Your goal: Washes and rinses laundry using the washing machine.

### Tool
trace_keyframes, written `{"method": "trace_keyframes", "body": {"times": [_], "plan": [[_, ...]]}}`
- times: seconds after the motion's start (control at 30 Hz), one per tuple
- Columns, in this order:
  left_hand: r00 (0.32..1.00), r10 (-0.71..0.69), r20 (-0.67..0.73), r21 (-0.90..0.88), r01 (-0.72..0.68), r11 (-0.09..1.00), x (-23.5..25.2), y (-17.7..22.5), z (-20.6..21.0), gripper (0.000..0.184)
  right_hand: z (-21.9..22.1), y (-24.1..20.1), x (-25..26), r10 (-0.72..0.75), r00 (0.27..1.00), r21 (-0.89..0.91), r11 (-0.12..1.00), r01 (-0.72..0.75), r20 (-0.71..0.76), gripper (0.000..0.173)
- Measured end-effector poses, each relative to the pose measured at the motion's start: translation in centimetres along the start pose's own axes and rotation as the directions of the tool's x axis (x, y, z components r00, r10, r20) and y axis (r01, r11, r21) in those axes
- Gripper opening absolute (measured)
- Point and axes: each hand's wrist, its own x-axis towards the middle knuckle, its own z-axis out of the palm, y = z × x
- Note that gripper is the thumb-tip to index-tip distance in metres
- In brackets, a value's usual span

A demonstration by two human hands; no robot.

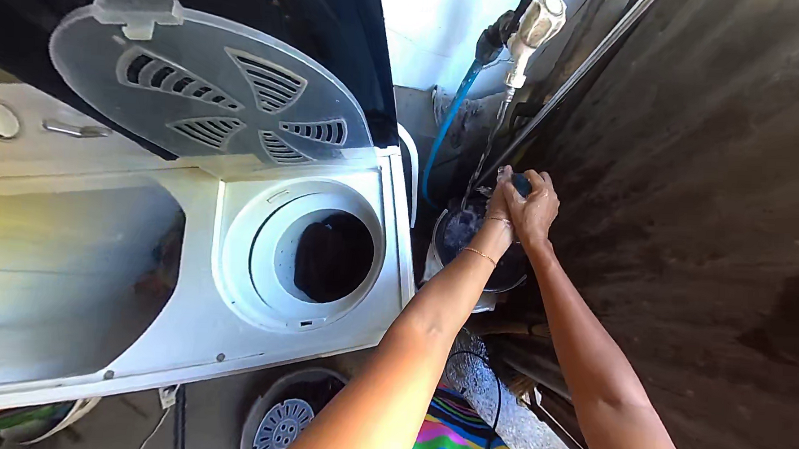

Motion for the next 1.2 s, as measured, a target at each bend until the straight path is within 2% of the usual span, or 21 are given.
{"method": "trace_keyframes", "body": {"times": [0.03, 0.07, 0.13, 0.2, 0.23, 0.33, 0.4, 0.47, 0.53, 0.57, 0.63, 0.73, 0.83, 0.9, 0.93, 0.97, 1.0, 1.03, 1.07, 1.1, 1.2], "plan": [[0.969, -0.155, -0.192, 0.041, 0.166, 0.985, 0.5, -1.6, 0.4, 0.049, 0.1, 0.0, 0.2, -0.004, 1.000, 0.010, 1.000, 0.004, 0.002, 0.034], [0.903, -0.293, -0.313, 0.067, 0.329, 0.942, 1.3, -1.8, 0.9, 0.046, 0.2, -0.1, 0.3, -0.007, 1.000, 0.022, 1.000, 0.007, 0.004, 0.035], [0.827, -0.383, -0.412, 0.157, 0.478, 0.864, 2.4, -1.2, 1.5, 0.038, 0.0, -0.4, 0.5, -0.011, 1.000, 0.043, 0.999, 0.011, 0.017, 0.035], [0.823, -0.380, -0.422, 0.188, 0.490, 0.851, 3.0, -1.4, 1.5, 0.033, -0.7, -0.5, 0.6, -0.013, 0.996, 0.065, 0.998, 0.007, 0.091, 0.040], [0.803, -0.399, -0.443, 0.094, 0.484, 0.870, 3.2, -1.8, 1.3, 0.031, -0.7, -0.3, 0.8, -0.036, 0.991, 0.075, 0.997, 0.027, 0.125, 0.042], [0.675, -0.519, -0.524, -0.251, 0.460, 0.852, 3.8, -2.9, 0.5, 0.035, -0.6, -0.4, 1.2, -0.125, 0.969, 0.087, 0.990, 0.109, 0.211, 0.042], [0.599, -0.559, -0.574, -0.297, 0.484, 0.823, 3.4, -1.5, -0.7, 0.049, -1.2, -1.4, 0.9, -0.200, 0.944, 0.075, 0.980, 0.186, 0.264, 0.054], [0.640, -0.447, -0.625, -0.153, 0.461, 0.874, 1.9, 1.6, -2.4, 0.062, -2.2, -3.0, 0.3, -0.275, 0.912, 0.098, 0.961, 0.258, 0.305, 0.063], [0.698, -0.221, -0.681, 0.068, 0.362, 0.930, 0.1, 5.8, -4.8, 0.059, -2.4, -5.2, -0.2, -0.348, 0.889, 0.226, 0.930, 0.289, 0.296, 0.059], [0.699, -0.097, -0.709, 0.142, 0.276, 0.951, -0.6, 7.8, -6.3, 0.053, -2.1, -6.4, -0.5, -0.380, 0.881, 0.299, 0.907, 0.296, 0.281, 0.055], [0.679, 0.083, -0.729, 0.250, 0.151, 0.957, -2.4, 11.8, -9.4, 0.049, -1.5, -9.3, -1.2, -0.445, 0.845, 0.440, 0.849, 0.292, 0.298, 0.049], [0.602, 0.250, -0.759, 0.341, 0.040, 0.939, -5.7, 17.3, -13.3, 0.048, -0.1, -14.2, -2.2, -0.546, 0.738, 0.619, 0.753, 0.225, 0.396, 0.049], [0.525, 0.323, -0.787, 0.412, 0.058, 0.909, -9.9, 20.2, -16.5, 0.050, 3.6, -17.1, -3.9, -0.545, 0.657, 0.696, 0.717, 0.044, 0.520, 0.054], [0.510, 0.292, -0.809, 0.436, 0.187, 0.880, -12.8, 20.3, -18.4, 0.054, 6.4, -17.8, -5.2, -0.496, 0.564, 0.635, 0.769, -0.067, 0.660, 0.058], [0.517, 0.233, -0.824, 0.436, 0.314, 0.843, -14.1, 20.0, -19.6, 0.057, 7.7, -17.9, -5.6, -0.473, 0.477, 0.564, 0.823, -0.060, 0.741, 0.059], [0.511, 0.152, -0.846, 0.424, 0.472, 0.773, -15.4, 19.4, -20.9, 0.058, 9.0, -17.8, -5.9, -0.464, 0.395, 0.490, 0.871, 0.039, 0.793, 0.056], [0.496, 0.022, -0.868, 0.379, 0.633, 0.674, -16.6, 18.9, -22.1, 0.062, 10.3, -17.8, -6.0, -0.467, 0.338, 0.418, 0.883, 0.212, 0.817, 0.052], [0.469, -0.118, -0.875, 0.330, 0.758, 0.562, -17.7, 18.4, -23.1, 0.066, 11.0, -18.3, -6.2, -0.447, 0.300, 0.331, 0.870, 0.366, 0.843, 0.051], [0.433, -0.200, -0.879, 0.310, 0.837, 0.451, -18.5, 17.7, -24.0, 0.065, 11.3, -18.9, -6.6, -0.415, 0.279, 0.265, 0.854, 0.448, 0.866, 0.053], [0.395, -0.236, -0.888, 0.295, 0.882, 0.368, -19.3, 16.7, -24.7, 0.066, 11.5, -19.7, -6.9, -0.378, 0.265, 0.230, 0.860, 0.456, 0.887, 0.054], [0.340, -0.286, -0.896, 0.264, 0.925, 0.273, -19.7, 16.4, -25.9, 0.065, 11.9, -22.0, -7.7, -0.387, 0.191, 0.336, 0.907, 0.253, 0.902, 0.049]]}}
